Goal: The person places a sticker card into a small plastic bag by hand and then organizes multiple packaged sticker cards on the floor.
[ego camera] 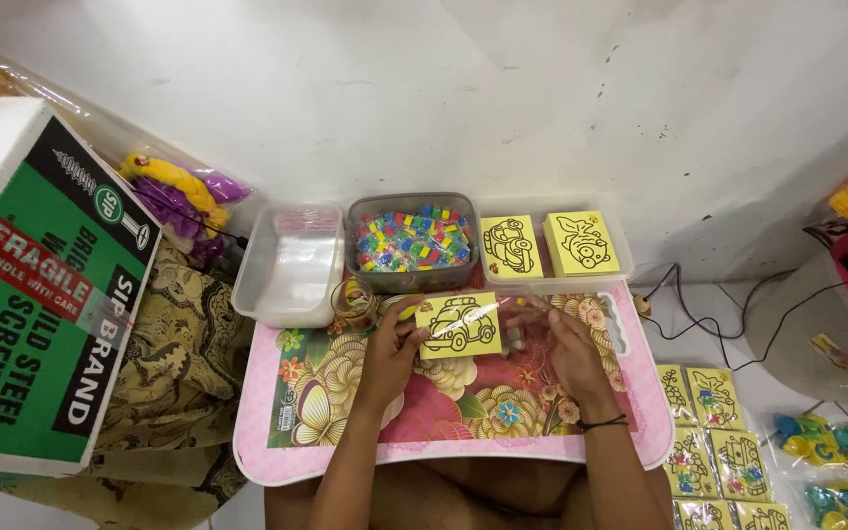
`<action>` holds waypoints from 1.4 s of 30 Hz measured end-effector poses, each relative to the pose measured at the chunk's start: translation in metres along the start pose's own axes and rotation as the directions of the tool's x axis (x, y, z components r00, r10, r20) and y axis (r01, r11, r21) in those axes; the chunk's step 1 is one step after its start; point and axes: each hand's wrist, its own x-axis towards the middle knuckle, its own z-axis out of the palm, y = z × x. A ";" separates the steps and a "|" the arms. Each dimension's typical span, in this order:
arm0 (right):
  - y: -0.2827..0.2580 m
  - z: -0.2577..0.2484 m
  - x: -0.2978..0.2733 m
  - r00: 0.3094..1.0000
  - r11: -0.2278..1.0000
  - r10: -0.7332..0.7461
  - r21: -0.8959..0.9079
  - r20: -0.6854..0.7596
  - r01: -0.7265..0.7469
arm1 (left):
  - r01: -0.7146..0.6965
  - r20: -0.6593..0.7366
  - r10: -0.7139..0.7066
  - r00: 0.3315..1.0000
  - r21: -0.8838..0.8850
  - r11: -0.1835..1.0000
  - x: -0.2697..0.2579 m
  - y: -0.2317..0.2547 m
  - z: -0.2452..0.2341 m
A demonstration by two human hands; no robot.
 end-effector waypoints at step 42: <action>-0.061 0.072 0.059 0.968 0.817 -0.252 -0.536 -0.001 0.212 | 0.020 -0.016 -0.020 1.000 -0.008 1.000 -0.001 0.005 -0.004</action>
